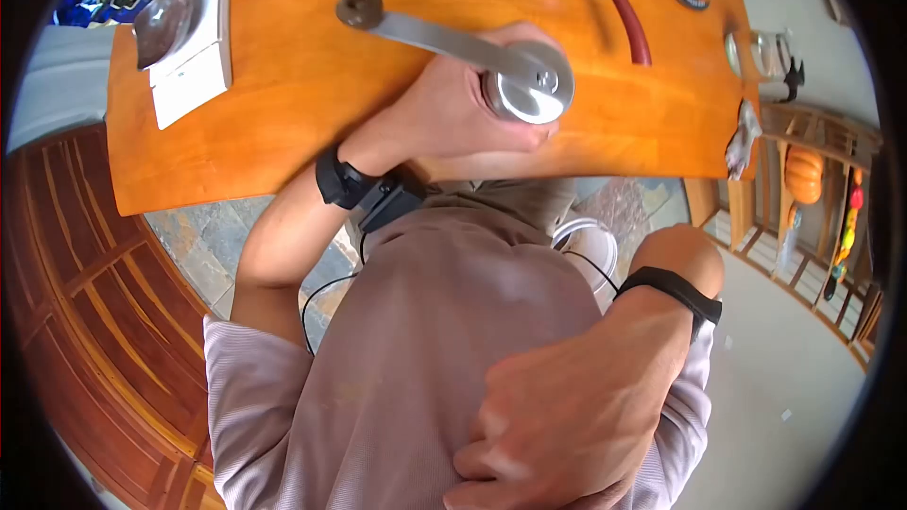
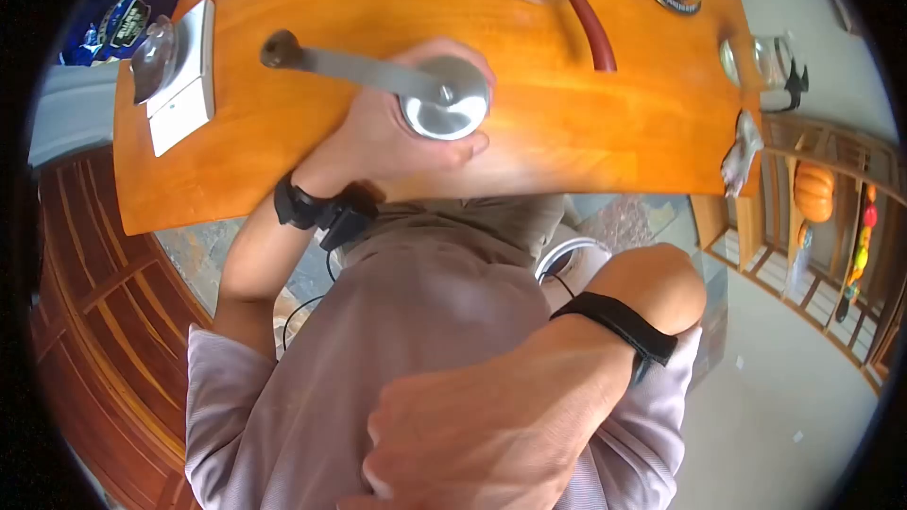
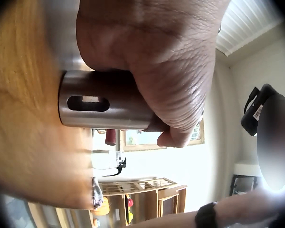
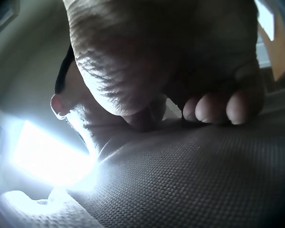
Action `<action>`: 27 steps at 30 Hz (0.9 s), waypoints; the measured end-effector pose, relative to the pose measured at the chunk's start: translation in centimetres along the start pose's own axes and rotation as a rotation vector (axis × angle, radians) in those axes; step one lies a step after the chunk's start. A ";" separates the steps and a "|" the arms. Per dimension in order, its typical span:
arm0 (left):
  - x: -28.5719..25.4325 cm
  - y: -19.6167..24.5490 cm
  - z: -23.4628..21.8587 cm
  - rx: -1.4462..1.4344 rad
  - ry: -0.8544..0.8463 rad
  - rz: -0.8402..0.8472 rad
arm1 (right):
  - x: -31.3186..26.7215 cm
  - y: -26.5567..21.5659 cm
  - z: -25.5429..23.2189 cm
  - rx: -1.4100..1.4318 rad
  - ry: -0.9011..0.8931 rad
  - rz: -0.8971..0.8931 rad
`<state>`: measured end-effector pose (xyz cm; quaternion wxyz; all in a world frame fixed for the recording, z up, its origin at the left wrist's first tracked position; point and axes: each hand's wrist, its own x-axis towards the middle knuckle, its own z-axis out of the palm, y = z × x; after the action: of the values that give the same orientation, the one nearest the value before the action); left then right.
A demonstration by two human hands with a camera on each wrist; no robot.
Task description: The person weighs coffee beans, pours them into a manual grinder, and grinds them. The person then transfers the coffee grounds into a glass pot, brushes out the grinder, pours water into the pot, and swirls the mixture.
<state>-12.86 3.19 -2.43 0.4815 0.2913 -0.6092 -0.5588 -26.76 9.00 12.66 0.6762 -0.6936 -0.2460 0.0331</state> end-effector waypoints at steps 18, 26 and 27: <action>0.0 0.3 -0.1 0.086 -0.007 0.039 | 0.5 -0.6 -2.3 -0.505 0.073 0.078; -0.1 0.2 0.1 -0.047 0.025 -0.050 | -4.5 -9.1 -7.3 -0.019 0.407 0.171; 0.3 0.2 -0.2 -0.014 0.016 0.003 | -5.4 -8.6 -7.1 -0.027 0.406 0.143</action>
<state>-12.74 2.88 -2.13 0.4891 0.2914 -0.6018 -0.5601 -31.33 0.10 19.90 0.6986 -0.7106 -0.0553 -0.0626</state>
